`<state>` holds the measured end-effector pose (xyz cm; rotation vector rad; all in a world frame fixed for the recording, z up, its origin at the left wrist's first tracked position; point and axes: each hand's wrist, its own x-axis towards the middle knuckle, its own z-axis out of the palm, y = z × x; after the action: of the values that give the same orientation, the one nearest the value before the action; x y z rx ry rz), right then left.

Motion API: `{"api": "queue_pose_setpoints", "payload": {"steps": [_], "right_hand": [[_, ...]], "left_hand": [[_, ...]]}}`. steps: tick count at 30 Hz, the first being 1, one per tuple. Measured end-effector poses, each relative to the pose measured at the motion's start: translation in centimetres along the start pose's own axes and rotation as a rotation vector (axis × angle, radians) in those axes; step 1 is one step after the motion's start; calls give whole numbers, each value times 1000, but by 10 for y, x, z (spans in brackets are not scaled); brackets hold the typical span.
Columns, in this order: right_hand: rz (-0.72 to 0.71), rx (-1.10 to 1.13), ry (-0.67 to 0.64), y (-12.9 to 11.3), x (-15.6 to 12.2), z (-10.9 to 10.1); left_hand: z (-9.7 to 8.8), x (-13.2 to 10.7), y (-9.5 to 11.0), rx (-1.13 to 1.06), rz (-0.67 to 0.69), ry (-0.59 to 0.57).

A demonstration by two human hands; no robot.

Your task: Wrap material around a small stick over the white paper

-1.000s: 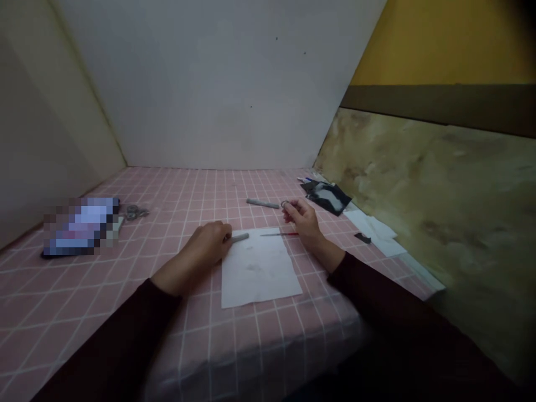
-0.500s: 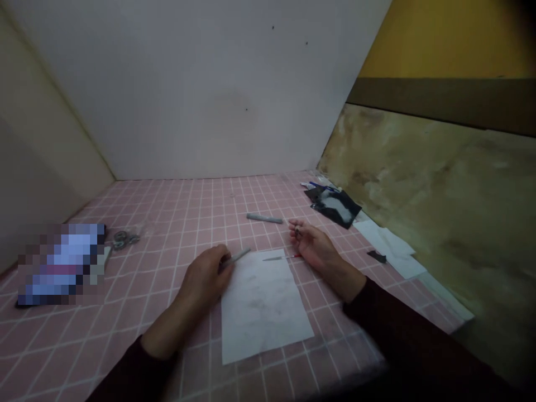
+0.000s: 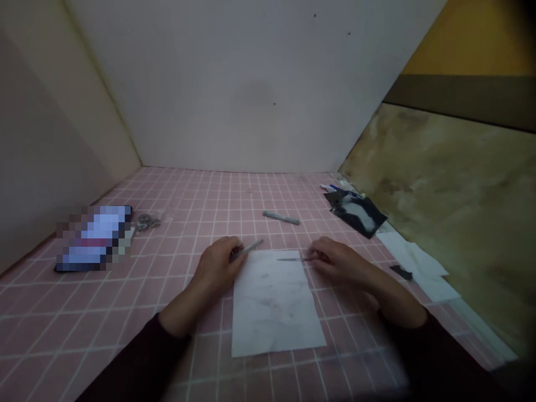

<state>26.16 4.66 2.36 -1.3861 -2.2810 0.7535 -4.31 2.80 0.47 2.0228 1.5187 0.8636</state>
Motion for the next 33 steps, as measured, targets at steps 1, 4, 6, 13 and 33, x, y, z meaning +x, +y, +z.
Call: {"api": "queue_pose_setpoints", "payload": {"steps": [1,4,6,13,33], "right_hand": [[-18,-144,-60,1,-2,-1],[-39,-413,-191,2,-5,-1],[-48,-448,-246,1,-5,-3],[-4,-464,-186,23,9,-28],[-44,-377,47,21,105,-9]], "left_hand": [[0,0,0,-1,-1,3],[2,1,-2,-254,-104,-15],[4,3,-4,-621,-241,-66],[0,6,-6,-1056,-418,-164],[0,12,3,-809,-290,162]]}}
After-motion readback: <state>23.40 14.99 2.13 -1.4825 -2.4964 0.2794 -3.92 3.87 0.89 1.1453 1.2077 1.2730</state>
